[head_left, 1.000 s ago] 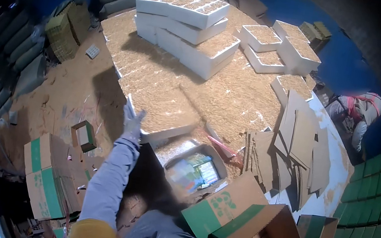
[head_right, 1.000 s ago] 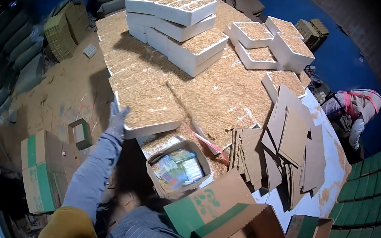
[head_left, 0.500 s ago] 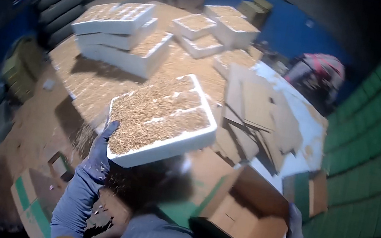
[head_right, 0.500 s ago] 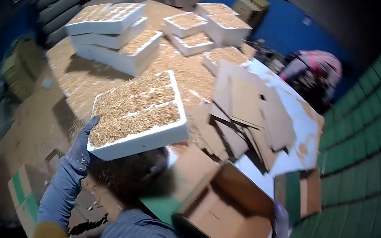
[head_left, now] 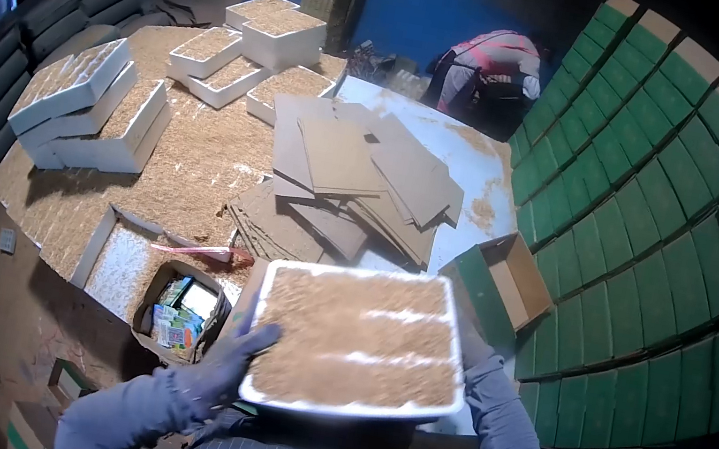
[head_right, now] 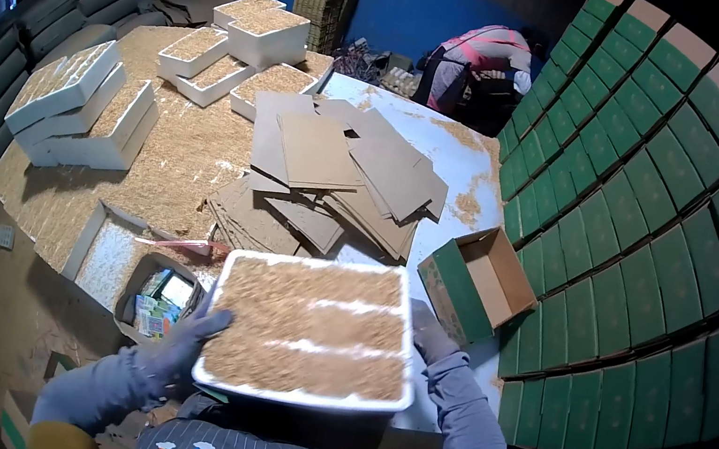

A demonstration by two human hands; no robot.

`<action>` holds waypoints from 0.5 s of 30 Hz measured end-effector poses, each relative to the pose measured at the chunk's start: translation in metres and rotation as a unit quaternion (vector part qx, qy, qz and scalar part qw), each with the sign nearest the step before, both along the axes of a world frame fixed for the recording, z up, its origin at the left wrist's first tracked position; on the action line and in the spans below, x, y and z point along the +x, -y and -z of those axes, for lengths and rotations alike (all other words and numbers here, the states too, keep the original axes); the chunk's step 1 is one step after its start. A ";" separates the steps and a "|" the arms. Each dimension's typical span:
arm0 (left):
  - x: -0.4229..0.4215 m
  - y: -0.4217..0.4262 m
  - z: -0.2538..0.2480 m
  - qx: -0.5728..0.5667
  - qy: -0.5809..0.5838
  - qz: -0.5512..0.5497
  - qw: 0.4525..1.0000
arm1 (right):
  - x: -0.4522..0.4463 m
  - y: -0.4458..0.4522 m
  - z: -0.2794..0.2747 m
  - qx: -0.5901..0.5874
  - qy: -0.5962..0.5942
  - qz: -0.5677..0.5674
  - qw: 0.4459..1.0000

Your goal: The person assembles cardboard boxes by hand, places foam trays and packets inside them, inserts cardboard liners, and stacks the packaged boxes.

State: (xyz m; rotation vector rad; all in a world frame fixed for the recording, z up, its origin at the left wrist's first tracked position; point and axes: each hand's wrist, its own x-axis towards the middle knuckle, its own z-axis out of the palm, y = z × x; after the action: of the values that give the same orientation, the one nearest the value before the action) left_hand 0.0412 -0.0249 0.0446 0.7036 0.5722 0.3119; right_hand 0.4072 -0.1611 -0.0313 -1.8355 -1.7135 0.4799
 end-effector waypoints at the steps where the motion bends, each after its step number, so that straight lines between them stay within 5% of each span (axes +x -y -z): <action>1: -0.010 0.004 -0.005 0.015 0.019 -0.004 1.000 | -0.004 0.001 0.000 0.017 0.045 -0.029 0.998; 3: -0.018 0.008 -0.004 0.093 0.007 0.000 0.996 | -0.009 0.003 0.002 -0.013 0.031 -0.059 0.998; 4: -0.015 0.012 -0.016 0.129 -0.054 0.013 0.990 | -0.007 0.004 -0.008 -0.104 -0.070 -0.058 0.990; 7: -0.009 0.019 0.018 0.122 -0.100 0.010 0.987 | 0.017 -0.013 -0.043 -0.362 -0.319 -0.029 0.876; 9: -0.003 0.025 0.039 0.253 -0.143 0.008 0.957 | 0.032 -0.068 -0.058 -0.359 -0.271 -0.010 0.893; 11: 0.005 0.027 0.028 0.209 -0.178 0.009 0.961 | -0.003 -0.160 -0.078 -0.292 -0.137 -0.034 0.946; 12: 0.007 0.026 0.002 0.286 -0.288 0.043 0.913 | -0.009 -0.208 -0.040 -0.172 -0.172 -0.054 0.969; 15: 0.009 0.037 0.025 0.511 -0.350 0.034 0.784 | -0.037 -0.329 0.023 -0.133 0.082 0.104 0.982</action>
State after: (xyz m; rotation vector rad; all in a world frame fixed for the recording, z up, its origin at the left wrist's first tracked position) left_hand 0.0506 -0.0623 0.0197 1.9461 1.0927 0.2736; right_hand 0.3698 0.1677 -0.0543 -2.2740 -1.5969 0.5015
